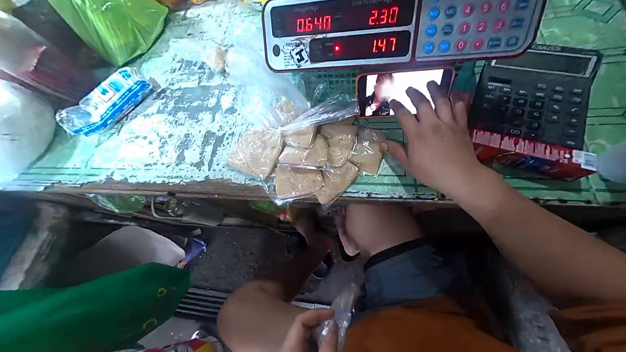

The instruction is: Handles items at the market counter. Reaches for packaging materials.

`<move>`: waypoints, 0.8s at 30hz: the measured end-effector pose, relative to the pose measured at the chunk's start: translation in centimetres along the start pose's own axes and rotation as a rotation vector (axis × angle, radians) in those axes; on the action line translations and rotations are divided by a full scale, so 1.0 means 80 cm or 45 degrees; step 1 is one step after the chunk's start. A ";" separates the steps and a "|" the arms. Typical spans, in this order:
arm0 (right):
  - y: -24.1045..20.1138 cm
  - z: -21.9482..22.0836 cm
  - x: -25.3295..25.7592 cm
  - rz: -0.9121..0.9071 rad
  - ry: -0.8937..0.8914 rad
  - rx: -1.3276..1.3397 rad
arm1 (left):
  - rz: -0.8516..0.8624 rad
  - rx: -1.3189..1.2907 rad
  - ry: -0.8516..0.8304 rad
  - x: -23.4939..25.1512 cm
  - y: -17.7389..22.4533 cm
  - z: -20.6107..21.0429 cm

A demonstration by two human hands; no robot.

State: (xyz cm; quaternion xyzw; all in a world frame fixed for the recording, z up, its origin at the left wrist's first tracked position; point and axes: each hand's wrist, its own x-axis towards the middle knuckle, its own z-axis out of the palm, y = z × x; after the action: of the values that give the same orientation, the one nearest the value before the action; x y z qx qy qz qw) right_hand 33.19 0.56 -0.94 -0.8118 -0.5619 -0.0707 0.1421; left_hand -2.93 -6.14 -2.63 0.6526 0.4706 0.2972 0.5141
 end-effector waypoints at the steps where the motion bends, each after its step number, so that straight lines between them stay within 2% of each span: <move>1: 0.001 0.003 0.006 0.036 -0.031 -0.037 | -0.007 0.000 0.000 0.000 -0.002 0.002; 4: -0.007 -0.002 0.002 0.052 -0.043 -0.035 | -0.001 -0.012 0.039 -0.002 -0.003 0.000; 7: -0.012 -0.028 -0.016 0.006 0.064 0.032 | 0.043 -0.035 0.107 0.001 -0.005 -0.010; 11: 0.026 -0.038 -0.021 0.069 0.025 0.004 | -0.040 0.021 0.149 0.012 -0.012 -0.014; 14: 0.048 -0.037 -0.015 0.198 0.023 -0.040 | -0.089 0.141 0.076 0.020 -0.007 -0.009; 17: 0.053 -0.029 -0.009 0.296 0.043 -0.046 | 0.018 0.254 -0.015 0.025 -0.005 -0.003; 20: 0.052 -0.026 -0.004 0.353 0.002 -0.037 | 0.097 0.294 -0.068 0.029 -0.008 0.004; 24: 0.053 -0.023 -0.001 0.347 -0.006 -0.014 | 0.080 0.306 -0.133 0.025 -0.010 0.006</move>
State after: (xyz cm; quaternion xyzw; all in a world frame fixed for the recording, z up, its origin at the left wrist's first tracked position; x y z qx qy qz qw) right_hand 37.15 -1.48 0.11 -0.8817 -0.4462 -0.0517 0.1446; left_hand -1.97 -4.45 -3.75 0.7386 0.4546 0.2203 0.4465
